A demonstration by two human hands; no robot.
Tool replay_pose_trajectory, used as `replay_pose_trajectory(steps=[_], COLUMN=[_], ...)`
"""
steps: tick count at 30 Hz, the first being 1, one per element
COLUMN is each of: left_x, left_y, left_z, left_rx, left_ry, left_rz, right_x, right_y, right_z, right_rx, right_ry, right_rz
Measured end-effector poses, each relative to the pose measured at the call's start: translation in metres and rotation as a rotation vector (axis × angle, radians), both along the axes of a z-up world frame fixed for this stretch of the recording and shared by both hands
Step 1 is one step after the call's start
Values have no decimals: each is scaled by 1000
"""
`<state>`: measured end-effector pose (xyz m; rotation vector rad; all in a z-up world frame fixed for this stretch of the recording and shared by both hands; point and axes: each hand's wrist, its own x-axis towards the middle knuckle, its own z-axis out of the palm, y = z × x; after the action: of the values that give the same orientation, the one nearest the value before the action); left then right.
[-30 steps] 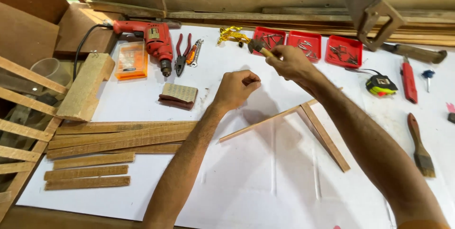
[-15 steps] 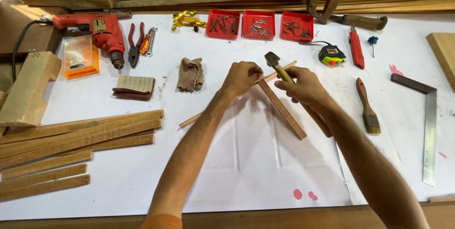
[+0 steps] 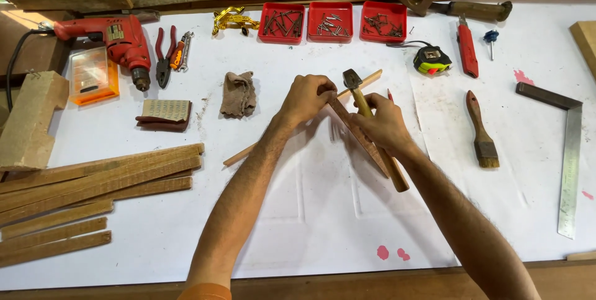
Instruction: Measure and prepare wooden strips for assembly on a workshop table.
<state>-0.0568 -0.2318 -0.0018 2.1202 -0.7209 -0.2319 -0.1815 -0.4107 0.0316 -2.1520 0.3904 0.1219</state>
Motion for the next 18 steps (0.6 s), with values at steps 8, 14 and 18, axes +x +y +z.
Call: replay_pose_trajectory(steps=[8,14,18], left_x=[2,0,-3], left_y=[1,4,7], left_z=[-7,-5,1], left_rx=[-14,-18,-4], left_ry=[-13,15,18], left_rz=[-15,-15,-13], right_x=[6,10,8], right_y=[2,4,8], right_z=[-15,-21,-17], right_rx=[-91,-132,-76], right_ry=[-91,-101,-71], right_rz=[-4,8,-7])
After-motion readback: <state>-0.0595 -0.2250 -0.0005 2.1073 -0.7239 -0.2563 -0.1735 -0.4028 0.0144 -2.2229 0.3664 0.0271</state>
